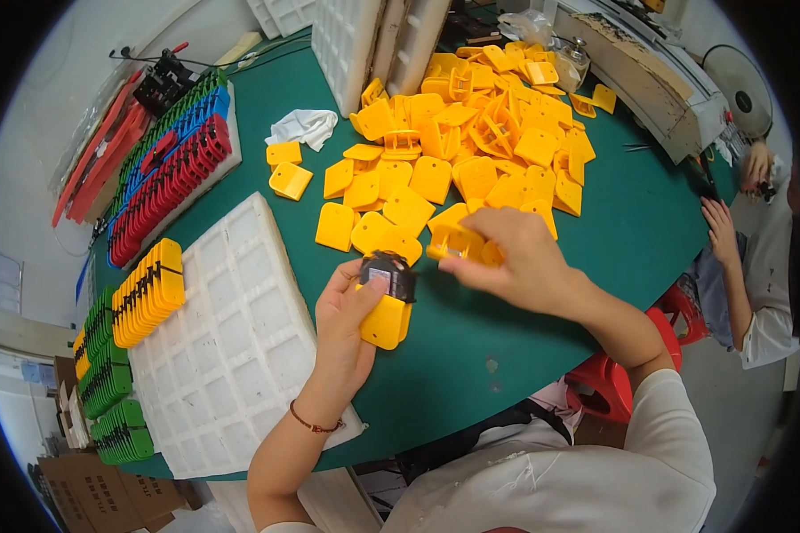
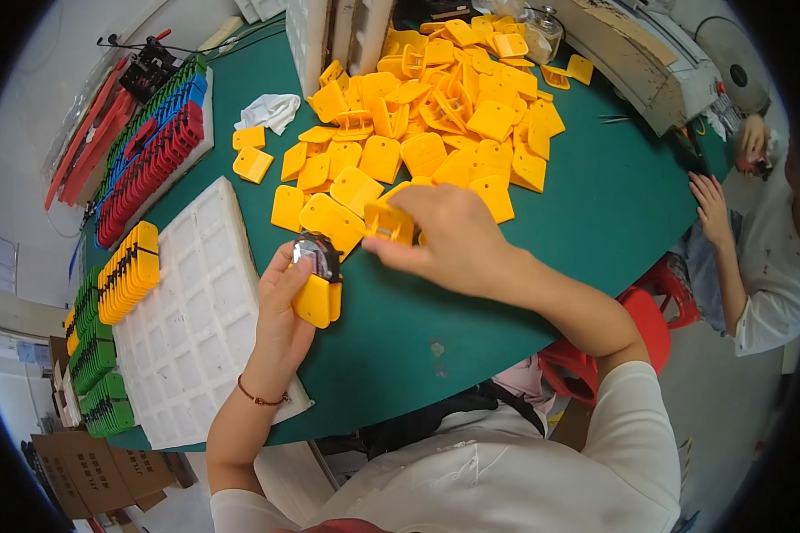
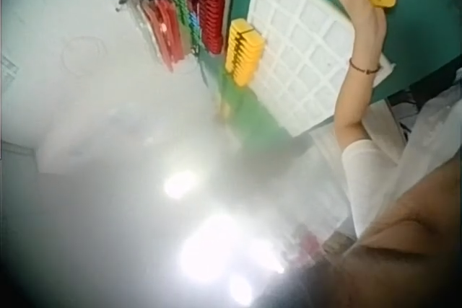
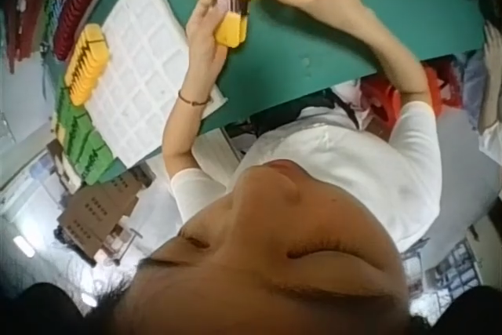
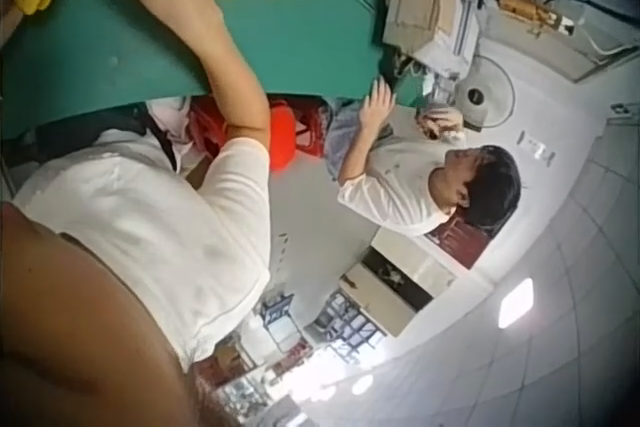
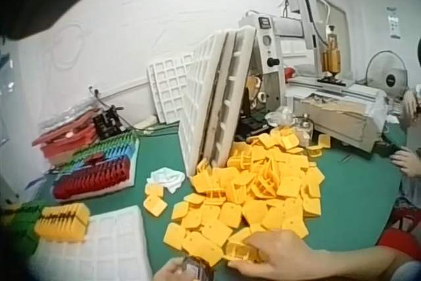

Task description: The person assembles yellow plastic covers onto black electronic components by hand, then places the covered components into a white plastic tray.

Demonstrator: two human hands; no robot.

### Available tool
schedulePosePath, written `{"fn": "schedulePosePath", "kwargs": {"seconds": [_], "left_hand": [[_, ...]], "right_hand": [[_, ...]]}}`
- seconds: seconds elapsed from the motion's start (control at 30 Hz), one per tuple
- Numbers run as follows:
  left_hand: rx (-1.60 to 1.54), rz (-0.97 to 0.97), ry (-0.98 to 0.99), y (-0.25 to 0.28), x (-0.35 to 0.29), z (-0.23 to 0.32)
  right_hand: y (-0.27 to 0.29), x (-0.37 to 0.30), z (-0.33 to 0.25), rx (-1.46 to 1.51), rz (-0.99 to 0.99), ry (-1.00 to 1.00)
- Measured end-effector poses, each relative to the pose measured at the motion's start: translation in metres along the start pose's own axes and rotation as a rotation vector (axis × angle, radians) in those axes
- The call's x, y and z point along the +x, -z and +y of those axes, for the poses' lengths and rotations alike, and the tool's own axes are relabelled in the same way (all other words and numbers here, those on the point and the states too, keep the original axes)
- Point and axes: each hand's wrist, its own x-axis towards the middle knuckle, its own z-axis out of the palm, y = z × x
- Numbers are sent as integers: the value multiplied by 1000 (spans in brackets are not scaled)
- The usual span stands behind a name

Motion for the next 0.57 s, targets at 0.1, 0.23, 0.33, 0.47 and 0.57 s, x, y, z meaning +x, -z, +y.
{"fn": "schedulePosePath", "kwargs": {"seconds": [0.1, 0.23, 0.33, 0.47, 0.57], "left_hand": [[65, -2, 31, -2, -2, -2], [187, -19, 26, -6, -5, -3], [225, -43, 0, -6, -6, -4], [222, -49, -28, -7, -7, -4], [234, -54, -33, -5, -7, -5]], "right_hand": [[10, 11, 4, 347, -61, -324], [3, 10, 7, 786, 19, -447], [0, 7, 2, 917, -69, -545], [-4, 3, -6, 927, -88, -567], [-7, 1, -5, 884, -115, -522]]}}
